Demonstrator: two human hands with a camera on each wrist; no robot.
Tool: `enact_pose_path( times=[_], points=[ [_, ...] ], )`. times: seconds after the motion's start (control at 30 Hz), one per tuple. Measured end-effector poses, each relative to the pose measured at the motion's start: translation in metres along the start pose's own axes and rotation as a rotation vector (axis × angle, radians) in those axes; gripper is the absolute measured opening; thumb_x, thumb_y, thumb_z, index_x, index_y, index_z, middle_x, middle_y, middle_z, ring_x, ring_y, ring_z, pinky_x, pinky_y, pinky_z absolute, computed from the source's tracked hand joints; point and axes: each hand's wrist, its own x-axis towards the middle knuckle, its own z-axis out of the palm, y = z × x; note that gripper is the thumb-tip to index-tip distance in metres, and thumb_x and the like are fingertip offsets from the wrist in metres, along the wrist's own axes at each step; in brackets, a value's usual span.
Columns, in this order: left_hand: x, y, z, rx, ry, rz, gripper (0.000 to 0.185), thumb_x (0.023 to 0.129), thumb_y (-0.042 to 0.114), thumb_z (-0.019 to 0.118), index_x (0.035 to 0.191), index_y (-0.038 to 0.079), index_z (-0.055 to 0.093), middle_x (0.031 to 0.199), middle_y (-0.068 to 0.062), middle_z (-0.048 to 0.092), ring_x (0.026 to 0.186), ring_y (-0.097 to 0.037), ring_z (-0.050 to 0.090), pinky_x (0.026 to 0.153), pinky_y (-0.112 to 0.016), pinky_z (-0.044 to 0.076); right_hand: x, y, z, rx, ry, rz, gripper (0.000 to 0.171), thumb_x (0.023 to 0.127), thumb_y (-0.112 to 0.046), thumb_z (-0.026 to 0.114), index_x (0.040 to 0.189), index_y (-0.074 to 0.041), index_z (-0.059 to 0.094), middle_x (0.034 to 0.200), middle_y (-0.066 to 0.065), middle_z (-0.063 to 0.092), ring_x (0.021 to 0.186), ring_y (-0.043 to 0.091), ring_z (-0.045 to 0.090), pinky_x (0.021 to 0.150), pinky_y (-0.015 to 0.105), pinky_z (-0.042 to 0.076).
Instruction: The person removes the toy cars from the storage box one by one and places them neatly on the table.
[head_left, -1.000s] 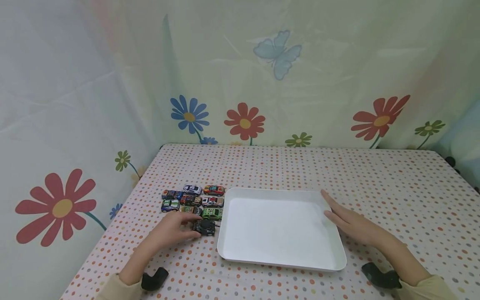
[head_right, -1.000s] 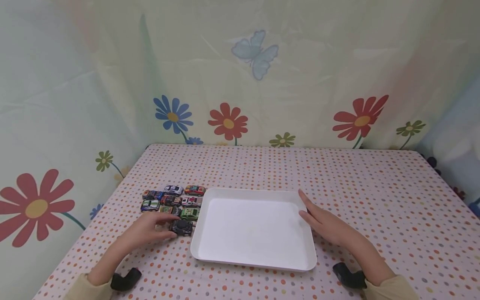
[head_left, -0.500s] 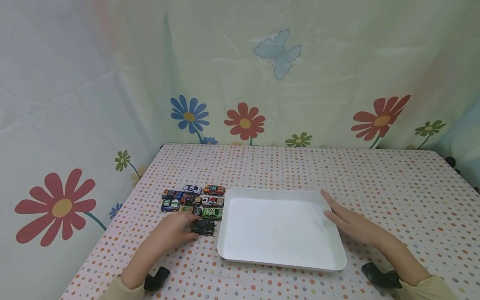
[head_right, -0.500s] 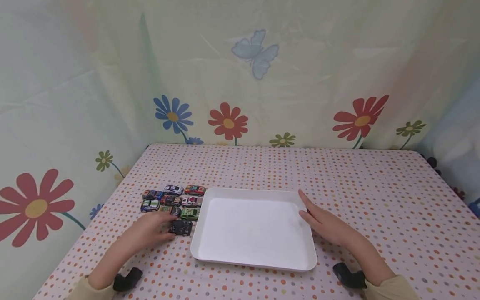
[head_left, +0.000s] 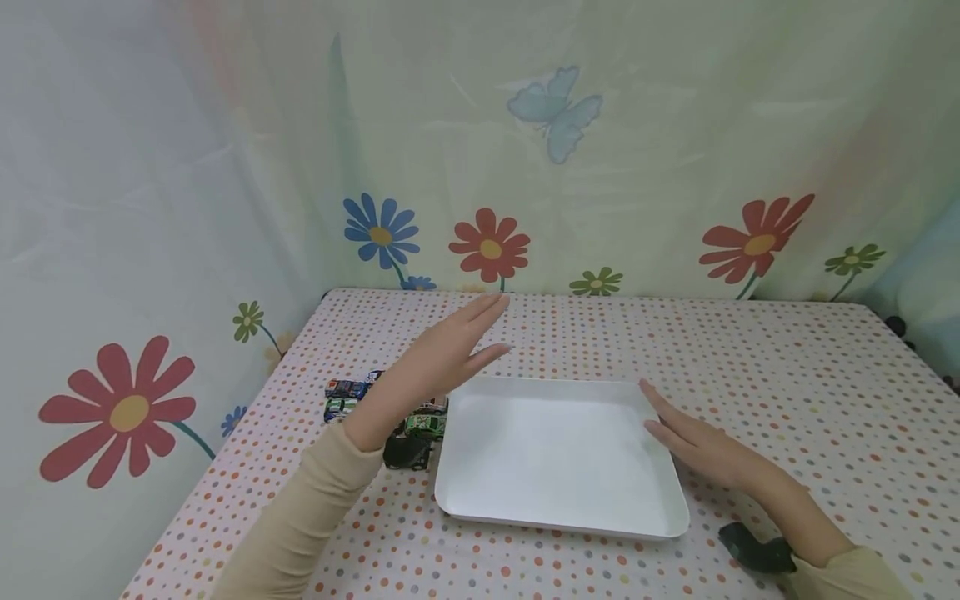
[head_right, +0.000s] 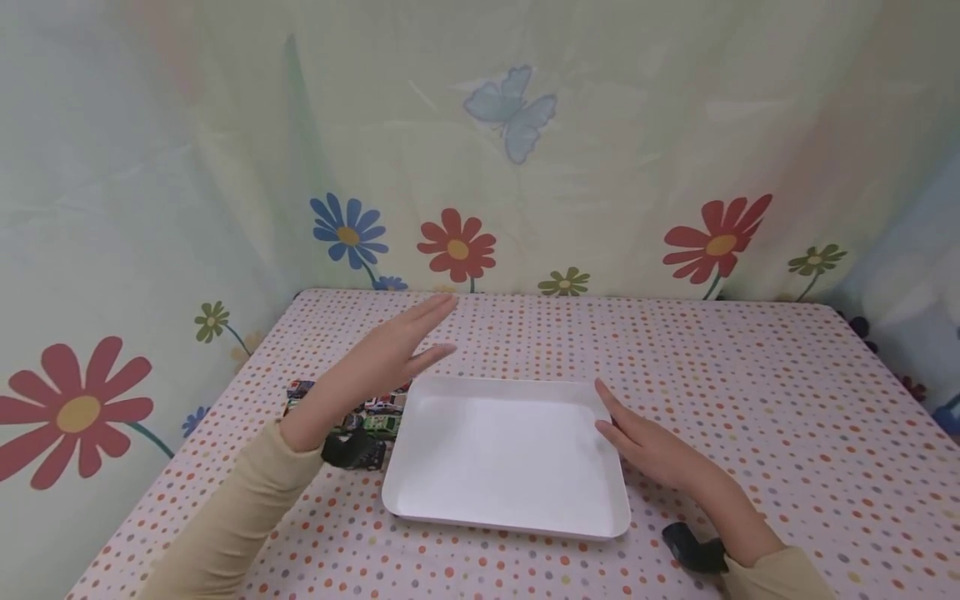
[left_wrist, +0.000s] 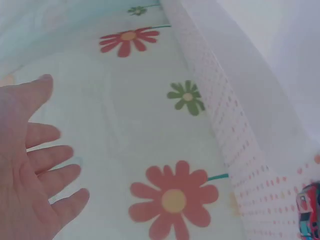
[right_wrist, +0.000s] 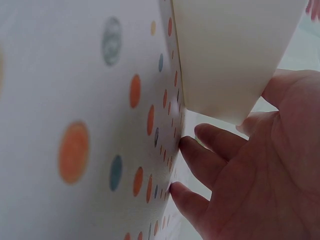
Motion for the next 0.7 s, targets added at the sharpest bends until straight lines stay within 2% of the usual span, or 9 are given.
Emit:
enact_pose_path(
  times=[0.17, 0.37, 0.57, 0.63, 0.7],
  points=[
    [0.04, -0.007, 0.012, 0.016, -0.097, 0.015, 0.07, 0.097, 0.038, 0.049, 0.149, 0.006, 0.015, 0.154, -0.011, 0.012, 0.14, -0.023, 0.008, 0.11, -0.036, 0.012, 0.004, 0.001, 0.002, -0.024, 0.001, 0.002, 0.065, 0.102, -0.034, 0.036, 0.149, 0.0, 0.006, 0.148, 0.031, 0.008, 0.131, 0.051, 0.012, 0.101, 0.064, 0.015],
    [0.07, -0.018, 0.03, 0.02, -0.213, -0.054, 0.07, 0.099, 0.039, 0.044, 0.15, 0.007, 0.01, 0.155, -0.011, 0.007, 0.14, -0.022, -0.002, 0.111, -0.037, 0.005, 0.006, -0.003, -0.006, -0.119, -0.032, 0.022, 0.066, 0.102, -0.037, 0.036, 0.148, 0.002, 0.01, 0.146, 0.032, 0.014, 0.129, 0.05, 0.019, 0.101, 0.062, 0.019],
    [0.079, -0.028, 0.049, 0.079, -0.315, -0.092, 0.067, 0.1, 0.044, 0.037, 0.151, 0.011, 0.01, 0.155, -0.009, 0.006, 0.14, -0.024, 0.001, 0.111, -0.042, 0.008, 0.024, -0.023, -0.031, -0.219, -0.188, 0.079, 0.069, 0.101, -0.04, 0.037, 0.143, 0.011, 0.019, 0.143, 0.034, 0.022, 0.128, 0.05, 0.023, 0.101, 0.061, 0.021],
    [0.079, -0.03, 0.053, 0.097, -0.33, -0.089, 0.066, 0.1, 0.045, 0.036, 0.151, 0.012, 0.011, 0.155, -0.007, 0.006, 0.14, -0.025, 0.002, 0.11, -0.044, 0.008, 0.034, -0.033, -0.044, -0.256, -0.209, 0.081, 0.069, 0.1, -0.042, 0.037, 0.141, 0.013, 0.023, 0.142, 0.035, 0.024, 0.128, 0.05, 0.022, 0.102, 0.06, 0.02],
    [0.08, -0.031, 0.056, 0.104, -0.335, -0.084, 0.066, 0.099, 0.045, 0.036, 0.151, 0.012, 0.012, 0.155, -0.007, 0.007, 0.14, -0.026, 0.003, 0.11, -0.046, 0.008, 0.047, -0.042, -0.057, -0.294, -0.194, 0.064, 0.071, 0.1, -0.044, 0.036, 0.141, 0.013, 0.024, 0.142, 0.035, 0.024, 0.129, 0.05, 0.021, 0.102, 0.06, 0.019]
  ],
)
